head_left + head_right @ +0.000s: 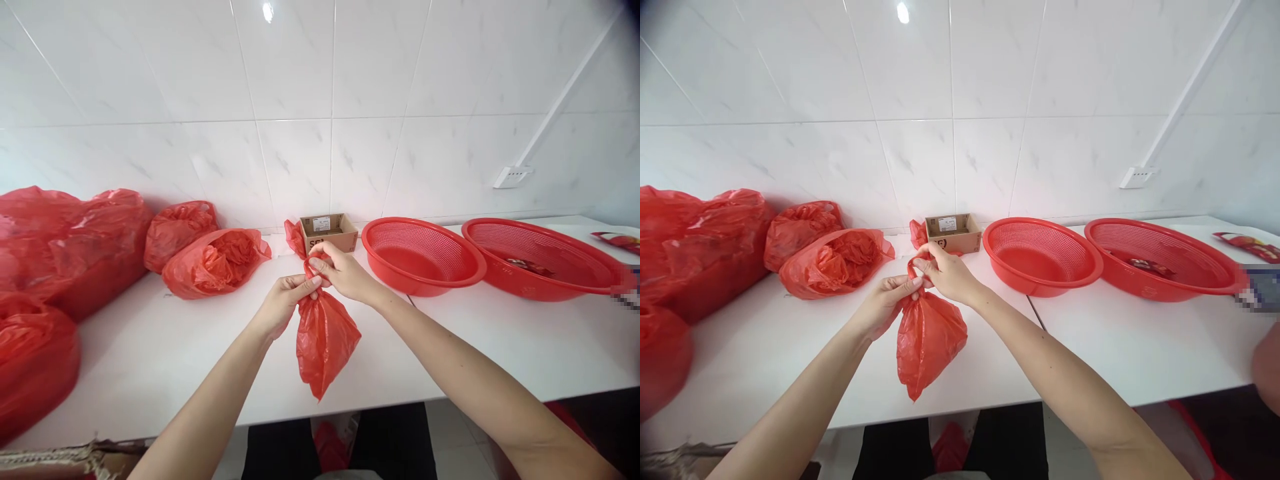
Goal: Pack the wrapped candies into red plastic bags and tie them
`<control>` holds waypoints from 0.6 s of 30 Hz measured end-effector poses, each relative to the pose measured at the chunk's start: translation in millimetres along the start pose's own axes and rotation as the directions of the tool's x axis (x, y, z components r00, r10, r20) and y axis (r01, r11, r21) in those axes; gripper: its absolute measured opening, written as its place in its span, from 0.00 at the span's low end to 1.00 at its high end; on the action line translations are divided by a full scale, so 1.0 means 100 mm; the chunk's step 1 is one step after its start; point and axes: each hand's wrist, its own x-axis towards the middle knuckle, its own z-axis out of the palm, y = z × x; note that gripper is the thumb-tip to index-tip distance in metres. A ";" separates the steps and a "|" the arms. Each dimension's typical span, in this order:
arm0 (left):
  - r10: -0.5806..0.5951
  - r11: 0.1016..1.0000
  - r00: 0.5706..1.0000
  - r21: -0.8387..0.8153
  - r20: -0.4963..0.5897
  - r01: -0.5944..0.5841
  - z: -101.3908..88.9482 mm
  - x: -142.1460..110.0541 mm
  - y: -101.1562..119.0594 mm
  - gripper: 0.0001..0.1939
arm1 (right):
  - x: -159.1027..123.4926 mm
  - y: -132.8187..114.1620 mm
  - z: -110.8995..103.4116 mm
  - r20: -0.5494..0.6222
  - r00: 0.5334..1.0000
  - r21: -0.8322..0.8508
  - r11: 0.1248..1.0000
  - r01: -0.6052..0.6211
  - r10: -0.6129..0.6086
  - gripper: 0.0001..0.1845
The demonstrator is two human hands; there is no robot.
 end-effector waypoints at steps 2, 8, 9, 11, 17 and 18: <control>0.019 1.000 0.999 0.012 -0.042 -0.019 0.01 0.01 -0.03 0.20 | -0.03 0.02 0.00 -0.035 0.999 -0.020 0.999 -0.042 0.042 0.11; 0.073 0.993 0.987 0.106 -0.144 -0.058 0.04 0.00 -0.10 0.16 | -0.22 -0.16 0.04 -0.239 0.971 -0.035 0.999 -0.009 0.000 0.08; 0.084 0.992 0.986 0.108 -0.144 -0.068 0.04 -0.01 -0.10 0.14 | -0.28 -0.17 0.07 -0.254 0.967 -0.004 1.000 -0.011 0.010 0.08; 0.102 0.992 0.989 0.088 -0.110 -0.093 0.01 -0.03 -0.09 0.11 | -0.39 -0.14 0.15 -0.254 0.965 0.081 0.995 -0.050 0.069 0.08; 0.144 0.961 0.986 0.250 -0.089 -0.117 -0.05 -0.06 -0.12 0.06 | -0.57 0.08 0.29 -0.227 0.962 -0.025 0.987 -0.160 0.150 0.06; 0.160 0.944 0.984 0.303 -0.082 -0.129 -0.06 -0.06 -0.13 0.06 | -0.56 0.10 0.28 -0.267 0.960 -0.103 0.988 -0.118 0.087 0.07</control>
